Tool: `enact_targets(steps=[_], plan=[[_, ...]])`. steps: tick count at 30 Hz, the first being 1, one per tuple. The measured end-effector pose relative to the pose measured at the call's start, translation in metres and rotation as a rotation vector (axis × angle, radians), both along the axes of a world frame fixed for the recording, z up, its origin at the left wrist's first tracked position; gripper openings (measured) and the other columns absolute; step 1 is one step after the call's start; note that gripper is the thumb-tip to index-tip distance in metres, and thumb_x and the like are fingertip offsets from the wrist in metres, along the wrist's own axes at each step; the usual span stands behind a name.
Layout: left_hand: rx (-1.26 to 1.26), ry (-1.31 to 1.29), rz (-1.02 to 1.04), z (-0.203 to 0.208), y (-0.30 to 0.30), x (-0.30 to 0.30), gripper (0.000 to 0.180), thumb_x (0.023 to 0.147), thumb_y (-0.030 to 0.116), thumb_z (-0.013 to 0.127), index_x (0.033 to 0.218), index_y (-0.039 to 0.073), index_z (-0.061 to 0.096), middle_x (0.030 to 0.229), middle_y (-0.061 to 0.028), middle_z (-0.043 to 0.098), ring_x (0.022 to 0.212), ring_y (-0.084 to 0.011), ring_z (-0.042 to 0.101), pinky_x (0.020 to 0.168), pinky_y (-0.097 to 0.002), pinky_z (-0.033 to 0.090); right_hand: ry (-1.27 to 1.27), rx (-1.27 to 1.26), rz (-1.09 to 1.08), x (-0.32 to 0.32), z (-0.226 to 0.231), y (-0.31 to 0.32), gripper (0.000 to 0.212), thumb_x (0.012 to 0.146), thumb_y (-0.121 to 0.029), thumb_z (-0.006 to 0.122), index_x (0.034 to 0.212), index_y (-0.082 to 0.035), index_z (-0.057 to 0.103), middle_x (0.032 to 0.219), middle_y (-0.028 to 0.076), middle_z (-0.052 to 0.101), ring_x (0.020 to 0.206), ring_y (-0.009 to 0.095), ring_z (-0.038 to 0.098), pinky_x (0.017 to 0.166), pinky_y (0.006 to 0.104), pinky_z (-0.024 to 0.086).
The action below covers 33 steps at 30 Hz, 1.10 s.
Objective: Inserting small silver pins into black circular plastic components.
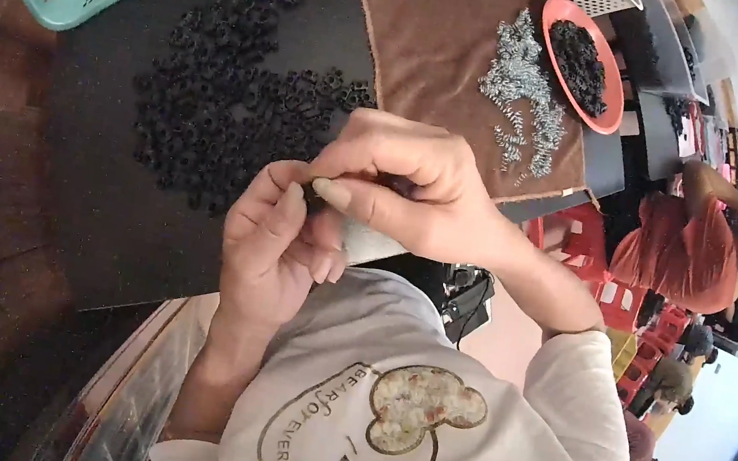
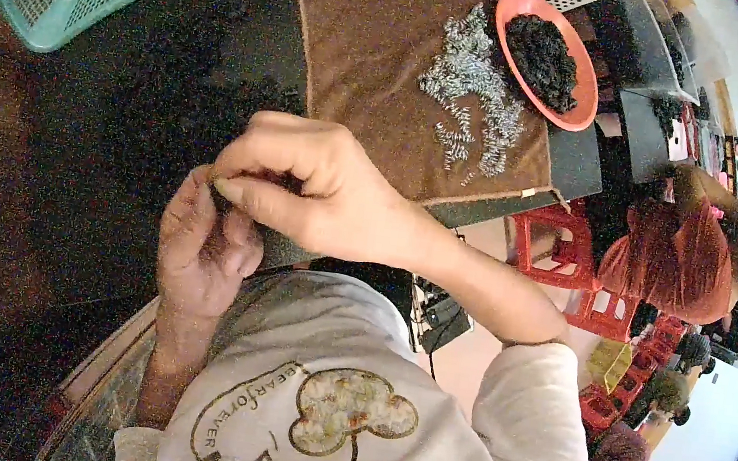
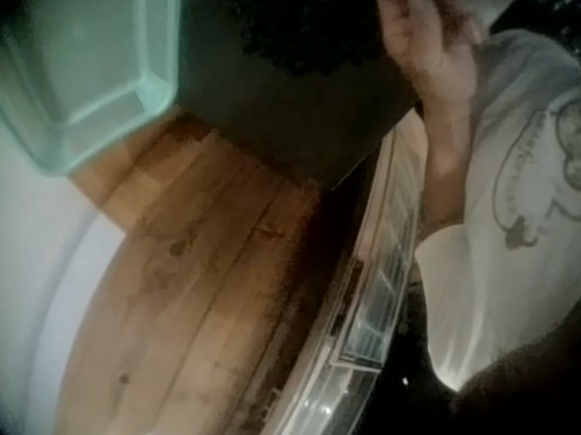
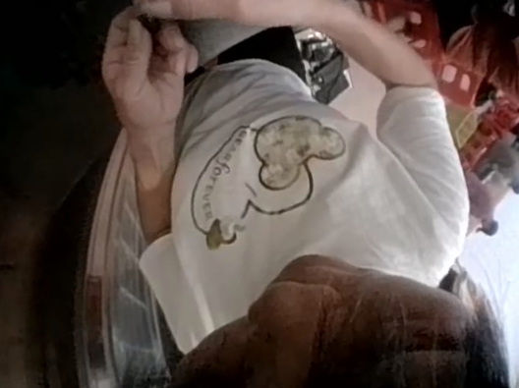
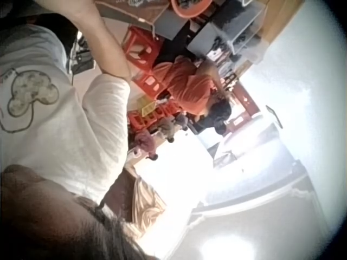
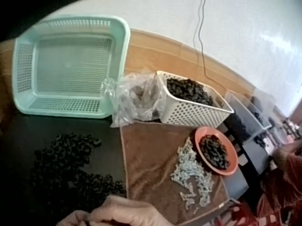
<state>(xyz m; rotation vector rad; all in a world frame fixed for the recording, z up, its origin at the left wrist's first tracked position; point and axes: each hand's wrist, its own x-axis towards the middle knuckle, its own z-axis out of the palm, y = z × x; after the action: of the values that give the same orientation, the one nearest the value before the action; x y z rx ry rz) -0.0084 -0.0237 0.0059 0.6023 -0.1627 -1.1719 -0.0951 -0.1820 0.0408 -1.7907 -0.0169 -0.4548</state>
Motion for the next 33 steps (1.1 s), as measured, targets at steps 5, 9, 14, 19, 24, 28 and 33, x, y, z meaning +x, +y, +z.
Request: enact_targets(steps=[5,9,14,19,24,28,33], plan=[[0.001,0.037,0.024,-0.007,0.003,0.002,0.025,0.102,0.022,0.050,0.117,0.002,0.052,0.073,-0.0076,0.060,0.051,-0.0100,0.050,0.049,-0.0270,0.045,-0.130,-0.387,-0.052,-0.008,-0.003,0.003,0.023,0.085,-0.005,0.065,0.107,0.001,0.064,0.079,0.013,0.056,0.067,0.031,0.059,0.057,0.0383,0.049],[-0.015,0.059,0.005,-0.007,0.003,0.004,0.025,0.101,0.020,0.050,0.116,0.000,0.052,0.071,-0.0079,0.060,0.051,-0.0108,0.050,0.048,-0.0272,0.045,-0.054,-0.361,-0.048,-0.009,0.001,-0.001,0.032,0.083,-0.008,0.067,0.112,0.001,0.061,0.081,0.012,0.055,0.065,0.031,0.058,0.054,0.0400,0.048],[0.024,0.050,-0.014,-0.002,0.006,0.004,0.027,0.101,0.020,0.051,0.114,-0.003,0.051,0.069,-0.0098,0.060,0.051,-0.0144,0.054,0.047,-0.0280,0.044,-0.106,-0.485,-0.001,-0.003,0.003,0.003,0.032,0.082,-0.012,0.069,0.110,0.002,0.062,0.078,0.011,0.054,0.062,0.030,0.059,0.050,0.0394,0.048],[-0.034,0.129,-0.064,-0.002,0.013,0.000,0.026,0.102,0.023,0.049,0.113,0.000,0.053,0.076,-0.0130,0.063,0.053,-0.0160,0.055,0.049,-0.0281,0.045,-0.148,-0.472,0.000,-0.003,0.005,0.006,0.030,0.081,-0.010,0.069,0.108,0.002,0.063,0.077,0.010,0.053,0.058,0.028,0.058,0.046,0.0384,0.047],[0.048,-0.128,-0.012,0.001,0.019,0.008,0.025,0.102,0.022,0.049,0.107,-0.001,0.056,0.077,-0.0141,0.063,0.058,-0.0135,0.054,0.053,-0.0253,0.045,0.013,-0.301,0.050,0.003,0.011,-0.010,0.022,0.087,-0.012,0.068,0.103,0.002,0.062,0.079,0.012,0.057,0.068,0.028,0.059,0.058,0.0368,0.047],[-0.031,-0.187,-0.003,-0.003,0.019,0.012,0.023,0.101,0.019,0.050,0.107,-0.003,0.056,0.079,-0.0145,0.063,0.060,-0.0133,0.053,0.054,-0.0253,0.046,0.076,-0.527,-0.166,0.036,0.001,-0.049,0.018,0.088,-0.015,0.064,0.098,0.000,0.063,0.082,0.016,0.060,0.078,0.034,0.061,0.069,0.0411,0.049],[-0.051,-0.131,-0.018,-0.011,0.019,0.013,0.023,0.101,0.018,0.050,0.107,-0.003,0.056,0.080,-0.0149,0.063,0.061,-0.0147,0.054,0.056,-0.0271,0.047,-0.020,-0.920,-0.188,0.095,-0.022,-0.090,0.021,0.086,-0.015,0.063,0.104,-0.005,0.063,0.092,0.016,0.059,0.089,0.036,0.062,0.073,0.0457,0.053]])
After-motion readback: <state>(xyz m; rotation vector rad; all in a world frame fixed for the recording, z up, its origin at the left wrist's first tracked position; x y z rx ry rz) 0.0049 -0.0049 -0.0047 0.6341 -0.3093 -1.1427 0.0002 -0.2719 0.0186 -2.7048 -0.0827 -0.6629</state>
